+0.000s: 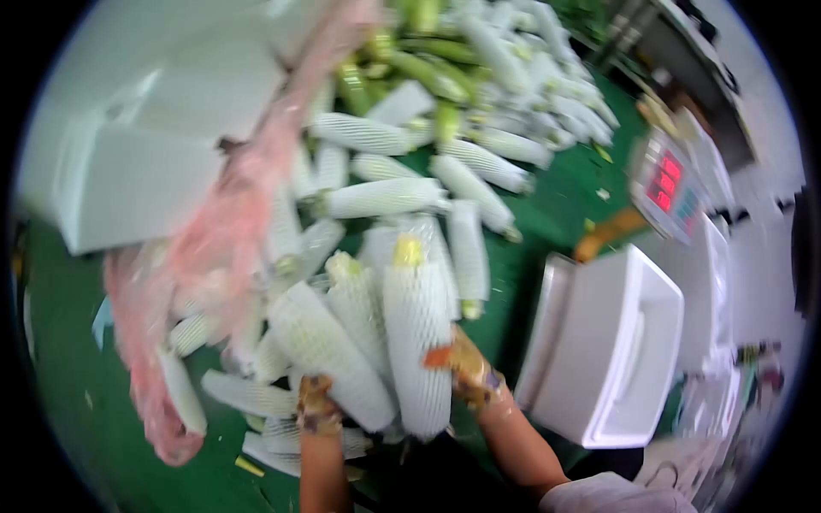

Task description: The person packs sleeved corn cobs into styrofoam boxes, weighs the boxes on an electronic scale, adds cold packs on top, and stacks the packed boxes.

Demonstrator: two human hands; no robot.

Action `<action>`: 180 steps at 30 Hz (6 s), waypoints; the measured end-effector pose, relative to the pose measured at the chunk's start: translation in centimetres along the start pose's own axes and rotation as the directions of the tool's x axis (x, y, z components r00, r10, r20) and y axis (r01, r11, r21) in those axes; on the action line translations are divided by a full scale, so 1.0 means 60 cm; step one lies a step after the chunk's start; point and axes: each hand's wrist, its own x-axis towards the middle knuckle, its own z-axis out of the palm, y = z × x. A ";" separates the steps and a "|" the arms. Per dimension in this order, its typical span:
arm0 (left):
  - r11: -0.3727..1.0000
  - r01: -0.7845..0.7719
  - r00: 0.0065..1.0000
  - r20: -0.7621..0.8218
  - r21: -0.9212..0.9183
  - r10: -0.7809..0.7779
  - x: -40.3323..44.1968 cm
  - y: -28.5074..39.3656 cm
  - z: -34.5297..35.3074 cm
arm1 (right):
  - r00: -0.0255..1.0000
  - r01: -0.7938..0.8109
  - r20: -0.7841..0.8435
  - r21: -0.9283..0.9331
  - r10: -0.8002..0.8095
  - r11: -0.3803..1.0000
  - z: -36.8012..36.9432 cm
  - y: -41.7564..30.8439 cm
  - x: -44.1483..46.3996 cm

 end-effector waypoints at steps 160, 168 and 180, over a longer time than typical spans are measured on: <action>0.432 -0.842 -0.535 0.397 -0.323 -0.746 -0.385 -0.323 0.661 | 0.949 -0.302 -0.223 -0.845 -0.221 -0.442 -0.234 -0.311 -0.615; 0.216 -0.812 -0.416 0.280 -0.542 -0.865 -0.409 -0.411 0.615 | -0.031 -0.979 -0.639 -0.135 -0.768 0.152 -0.122 -0.428 -1.276; 0.157 -0.983 -0.024 0.781 0.095 -0.624 -0.359 -0.182 0.683 | -0.496 -0.816 -0.868 0.459 -0.016 0.350 -0.155 -0.108 -1.577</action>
